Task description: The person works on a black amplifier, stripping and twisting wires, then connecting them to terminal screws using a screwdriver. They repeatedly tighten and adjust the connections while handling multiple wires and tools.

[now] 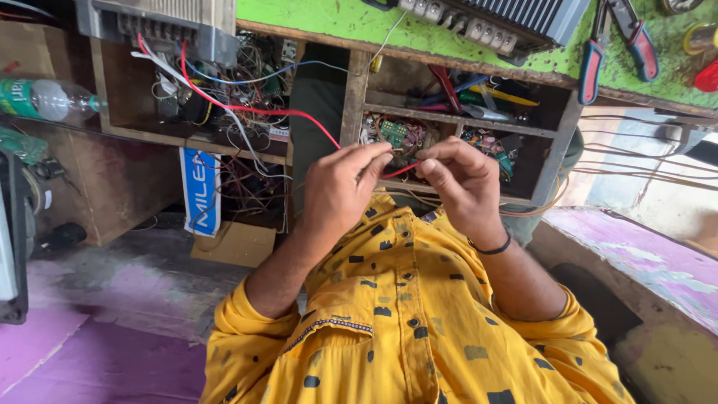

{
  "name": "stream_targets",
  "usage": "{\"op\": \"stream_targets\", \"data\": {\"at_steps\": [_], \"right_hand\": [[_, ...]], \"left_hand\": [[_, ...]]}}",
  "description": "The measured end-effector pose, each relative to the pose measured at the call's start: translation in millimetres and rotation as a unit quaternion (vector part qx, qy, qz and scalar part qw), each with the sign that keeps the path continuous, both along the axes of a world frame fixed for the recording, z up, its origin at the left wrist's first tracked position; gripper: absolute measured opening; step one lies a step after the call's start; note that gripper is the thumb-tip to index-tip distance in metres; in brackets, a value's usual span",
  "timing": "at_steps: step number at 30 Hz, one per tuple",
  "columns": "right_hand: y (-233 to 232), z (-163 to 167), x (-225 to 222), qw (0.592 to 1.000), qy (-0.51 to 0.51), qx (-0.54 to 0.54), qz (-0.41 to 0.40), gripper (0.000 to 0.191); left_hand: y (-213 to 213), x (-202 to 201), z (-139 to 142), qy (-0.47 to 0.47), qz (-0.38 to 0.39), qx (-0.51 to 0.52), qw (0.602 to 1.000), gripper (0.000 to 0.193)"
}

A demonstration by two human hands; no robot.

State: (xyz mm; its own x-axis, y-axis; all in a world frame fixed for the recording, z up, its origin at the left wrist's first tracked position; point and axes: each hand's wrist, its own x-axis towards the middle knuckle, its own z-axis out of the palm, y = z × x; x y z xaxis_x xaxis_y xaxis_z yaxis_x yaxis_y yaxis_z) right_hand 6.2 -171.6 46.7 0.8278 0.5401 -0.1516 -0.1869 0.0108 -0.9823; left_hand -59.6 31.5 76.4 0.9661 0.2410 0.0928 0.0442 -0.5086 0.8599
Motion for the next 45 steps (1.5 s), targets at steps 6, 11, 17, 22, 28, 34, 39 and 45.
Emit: {"op": "stream_targets", "data": {"at_steps": [6, 11, 17, 22, 28, 34, 39, 45], "right_hand": [[6, 21, 11, 0.945, -0.269, -0.181, 0.045, 0.015], [16, 36, 15, 0.837, -0.495, -0.215, 0.088, 0.031], [16, 11, 4, 0.917, -0.345, -0.190, 0.071, 0.026], [7, -19, -5, 0.995, 0.061, -0.078, 0.033, 0.012], [3, -5, -3, 0.990, -0.069, -0.108, 0.060, 0.022], [1, 5, 12, 0.784, -0.577, -0.180, 0.144, 0.028], [8, -28, -6, 0.973, 0.168, -0.145, 0.062, 0.020], [15, -20, -15, 0.988, 0.154, -0.017, 0.010, 0.018]], "left_hand": [[8, 5, 11, 0.045, 0.005, 0.057, 0.997, 0.013], [3, 6, 15, 0.071, -0.043, 0.051, 0.995, 0.013], [0, 4, 8, 0.096, -0.066, -0.003, 0.993, 0.012], [0, 4, -5, 0.100, -0.103, -0.095, 0.985, 0.013], [9, 3, -10, 0.183, -0.101, -0.222, 0.952, 0.012], [12, 2, -16, 0.194, -0.132, -0.240, 0.942, 0.011], [10, 1, -24, 0.060, -0.185, 0.003, 0.981, 0.014], [13, -2, -25, 0.013, -0.165, 0.015, 0.986, 0.016]]}}
